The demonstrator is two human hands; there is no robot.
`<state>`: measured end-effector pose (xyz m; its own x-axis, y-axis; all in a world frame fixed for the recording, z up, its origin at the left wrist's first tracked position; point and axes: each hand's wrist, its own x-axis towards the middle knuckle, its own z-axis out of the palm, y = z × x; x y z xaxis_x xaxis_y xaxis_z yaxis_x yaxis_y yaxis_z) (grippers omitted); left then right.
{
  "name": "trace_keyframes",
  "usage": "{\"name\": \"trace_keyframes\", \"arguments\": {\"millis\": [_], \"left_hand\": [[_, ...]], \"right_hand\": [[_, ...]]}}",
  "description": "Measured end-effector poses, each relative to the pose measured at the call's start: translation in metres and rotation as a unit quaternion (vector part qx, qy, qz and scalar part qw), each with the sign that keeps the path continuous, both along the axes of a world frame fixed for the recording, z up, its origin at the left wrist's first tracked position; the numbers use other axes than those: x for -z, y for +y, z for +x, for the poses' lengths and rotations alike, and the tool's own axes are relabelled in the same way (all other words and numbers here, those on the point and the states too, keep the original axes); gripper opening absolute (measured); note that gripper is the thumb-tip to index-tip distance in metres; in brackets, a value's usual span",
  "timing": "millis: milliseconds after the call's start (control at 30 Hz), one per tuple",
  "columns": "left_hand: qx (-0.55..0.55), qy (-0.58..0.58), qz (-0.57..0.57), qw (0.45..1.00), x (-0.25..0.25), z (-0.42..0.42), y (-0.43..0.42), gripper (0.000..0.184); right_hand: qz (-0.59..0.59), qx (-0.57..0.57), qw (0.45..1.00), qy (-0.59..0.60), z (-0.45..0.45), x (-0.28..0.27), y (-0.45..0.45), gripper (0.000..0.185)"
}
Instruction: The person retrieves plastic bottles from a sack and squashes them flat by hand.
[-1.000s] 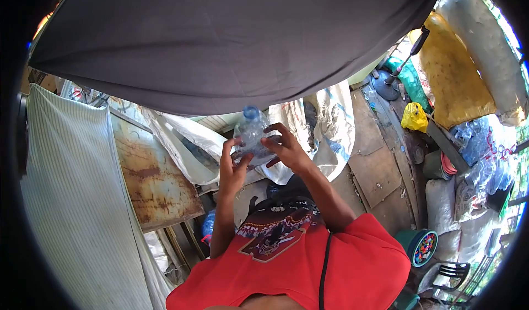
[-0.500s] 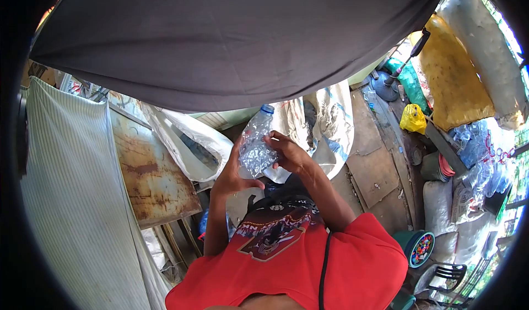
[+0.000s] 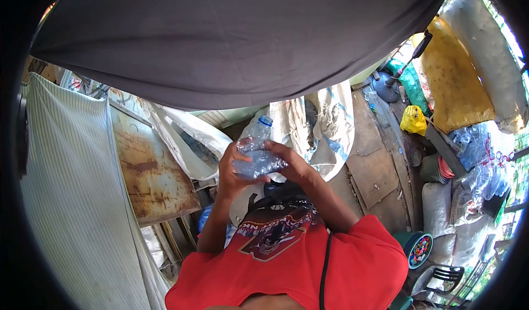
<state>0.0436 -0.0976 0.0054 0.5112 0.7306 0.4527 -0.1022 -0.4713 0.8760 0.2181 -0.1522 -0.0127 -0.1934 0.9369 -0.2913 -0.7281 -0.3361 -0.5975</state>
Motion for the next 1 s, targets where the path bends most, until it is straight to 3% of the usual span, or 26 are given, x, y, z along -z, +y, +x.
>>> {"name": "trace_keyframes", "arguments": {"millis": [33, 67, 133, 200, 233, 267, 400, 433, 633, 733, 833, 933, 1000], "left_hand": [[-0.014, -0.046, -0.069, 0.996, 0.008, 0.004, -0.001, 0.063], [-0.028, -0.092, -0.138, 0.986, 0.011, 0.007, -0.002, 0.062], [-0.035, -0.203, -0.165, 0.965, 0.010, 0.014, 0.003, 0.064], [-0.026, -0.298, -0.255, 0.920, -0.005, 0.019, 0.000, 0.068], [-0.029, -0.297, -0.273, 0.914, -0.011, 0.021, -0.004, 0.083], [-0.024, -0.294, -0.280, 0.914, -0.010, 0.021, -0.003, 0.085], [0.001, -0.303, -0.323, 0.897, -0.019, 0.023, 0.000, 0.089], [0.009, -0.310, -0.339, 0.889, -0.022, 0.023, 0.001, 0.089], [0.006, -0.304, -0.371, 0.878, -0.009, 0.016, 0.001, 0.083], [0.005, -0.280, -0.348, 0.895, -0.003, 0.015, 0.002, 0.078], [-0.004, -0.169, -0.279, 0.945, -0.009, 0.006, 0.009, 0.072], [-0.026, -0.008, -0.127, 0.992, -0.002, -0.013, 0.024, 0.063], [-0.028, -0.008, -0.086, 0.996, -0.017, -0.012, 0.019, 0.051]], "right_hand": [[0.032, 0.032, 0.997, -0.070, 0.001, -0.003, -0.002, 0.061], [0.078, 0.049, 0.995, -0.042, 0.000, -0.004, -0.002, 0.069], [0.169, 0.082, 0.982, 0.013, -0.003, -0.005, -0.003, 0.087], [0.171, 0.077, 0.964, -0.188, -0.003, -0.012, 0.000, 0.107], [0.183, 0.095, 0.951, -0.229, -0.005, -0.013, 0.001, 0.107], [0.194, 0.112, 0.936, -0.270, -0.007, -0.015, 0.001, 0.108], [0.193, 0.189, 0.937, -0.220, -0.016, -0.031, 0.007, 0.096], [0.197, 0.220, 0.933, -0.207, -0.021, -0.035, 0.008, 0.081], [0.202, 0.188, 0.918, -0.286, -0.014, -0.043, 0.004, 0.050], [0.205, 0.192, 0.907, -0.312, -0.010, -0.038, 0.007, 0.049], [0.210, 0.187, 0.904, -0.323, -0.008, -0.032, 0.007, 0.047], [0.202, 0.154, 0.859, -0.444, -0.004, -0.039, 0.004, 0.046], [0.203, 0.144, 0.860, -0.445, -0.006, -0.043, 0.004, 0.046]]}}
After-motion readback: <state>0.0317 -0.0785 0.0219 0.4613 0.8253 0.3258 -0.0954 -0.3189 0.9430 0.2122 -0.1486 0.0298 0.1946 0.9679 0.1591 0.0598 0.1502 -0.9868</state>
